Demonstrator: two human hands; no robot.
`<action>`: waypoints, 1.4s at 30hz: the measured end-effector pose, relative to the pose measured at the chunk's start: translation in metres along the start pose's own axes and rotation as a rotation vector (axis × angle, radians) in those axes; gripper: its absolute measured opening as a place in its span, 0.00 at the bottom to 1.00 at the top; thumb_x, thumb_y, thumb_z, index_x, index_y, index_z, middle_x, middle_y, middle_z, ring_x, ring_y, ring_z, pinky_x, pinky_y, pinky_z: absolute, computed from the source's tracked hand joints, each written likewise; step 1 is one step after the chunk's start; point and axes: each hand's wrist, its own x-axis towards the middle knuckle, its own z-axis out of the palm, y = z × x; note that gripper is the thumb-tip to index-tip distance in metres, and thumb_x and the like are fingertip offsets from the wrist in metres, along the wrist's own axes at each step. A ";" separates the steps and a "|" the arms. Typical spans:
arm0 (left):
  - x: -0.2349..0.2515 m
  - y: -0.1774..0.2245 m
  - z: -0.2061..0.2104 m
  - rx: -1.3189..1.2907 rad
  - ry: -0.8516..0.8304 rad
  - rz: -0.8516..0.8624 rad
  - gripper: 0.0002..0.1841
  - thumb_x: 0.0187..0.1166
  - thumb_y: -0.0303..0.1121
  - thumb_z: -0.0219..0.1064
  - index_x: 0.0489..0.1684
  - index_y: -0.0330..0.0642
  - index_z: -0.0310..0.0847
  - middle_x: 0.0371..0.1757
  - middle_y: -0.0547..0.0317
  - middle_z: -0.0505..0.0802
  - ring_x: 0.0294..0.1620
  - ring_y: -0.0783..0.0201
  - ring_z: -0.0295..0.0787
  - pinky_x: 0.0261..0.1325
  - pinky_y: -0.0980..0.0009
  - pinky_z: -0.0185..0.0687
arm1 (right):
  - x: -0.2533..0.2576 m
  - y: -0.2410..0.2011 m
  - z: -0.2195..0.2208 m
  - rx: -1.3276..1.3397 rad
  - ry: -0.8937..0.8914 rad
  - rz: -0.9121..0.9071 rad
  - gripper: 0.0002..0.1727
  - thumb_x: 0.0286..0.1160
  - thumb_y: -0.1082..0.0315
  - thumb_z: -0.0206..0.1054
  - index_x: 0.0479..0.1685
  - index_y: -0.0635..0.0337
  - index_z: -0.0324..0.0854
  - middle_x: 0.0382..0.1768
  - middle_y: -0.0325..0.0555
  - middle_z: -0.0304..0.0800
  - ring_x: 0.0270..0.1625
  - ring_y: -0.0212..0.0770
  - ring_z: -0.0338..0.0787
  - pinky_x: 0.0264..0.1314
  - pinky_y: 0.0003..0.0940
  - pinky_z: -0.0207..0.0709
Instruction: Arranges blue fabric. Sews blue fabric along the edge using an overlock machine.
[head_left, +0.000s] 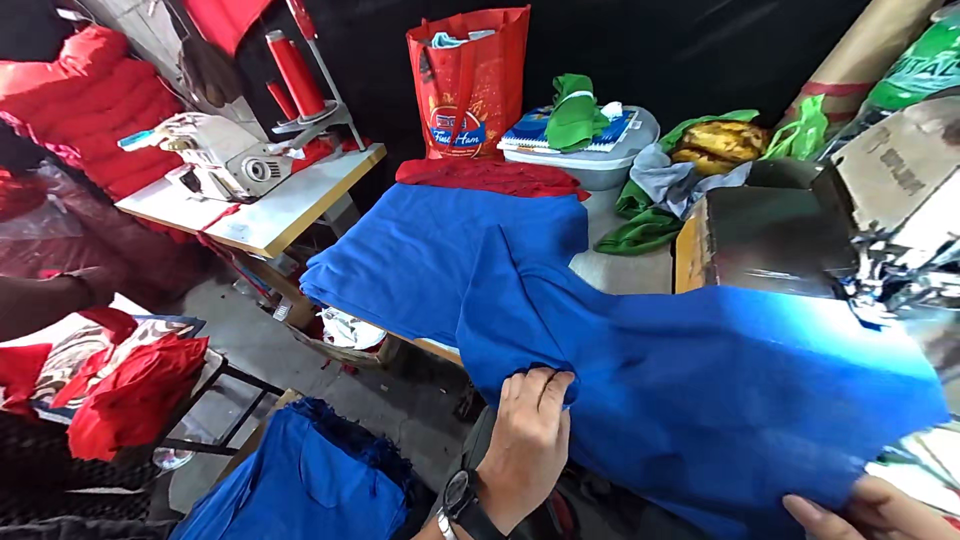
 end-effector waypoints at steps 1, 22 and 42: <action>0.000 0.000 0.000 0.002 0.001 -0.003 0.14 0.73 0.24 0.66 0.55 0.35 0.89 0.51 0.47 0.94 0.54 0.53 0.91 0.60 0.60 0.86 | 0.000 0.000 0.000 0.003 -0.002 -0.003 0.08 0.79 0.76 0.65 0.52 0.60 0.76 0.47 0.20 0.91 0.51 0.18 0.90 0.60 0.26 0.86; 0.021 -0.057 -0.090 -0.699 0.461 -0.915 0.11 0.88 0.29 0.52 0.60 0.39 0.77 0.46 0.62 0.91 0.45 0.71 0.91 0.50 0.67 0.90 | -0.003 -0.002 -0.001 -0.030 -0.014 0.024 0.09 0.80 0.76 0.64 0.54 0.68 0.79 0.47 0.26 0.93 0.52 0.17 0.90 0.62 0.25 0.85; -0.016 -0.133 -0.132 -0.780 0.597 -1.137 0.14 0.94 0.35 0.45 0.64 0.39 0.71 0.41 0.59 0.90 0.39 0.70 0.91 0.42 0.70 0.89 | -0.008 -0.003 0.006 -0.165 0.031 0.048 0.18 0.77 0.70 0.69 0.55 0.82 0.79 0.50 0.52 0.91 0.55 0.24 0.90 0.64 0.25 0.84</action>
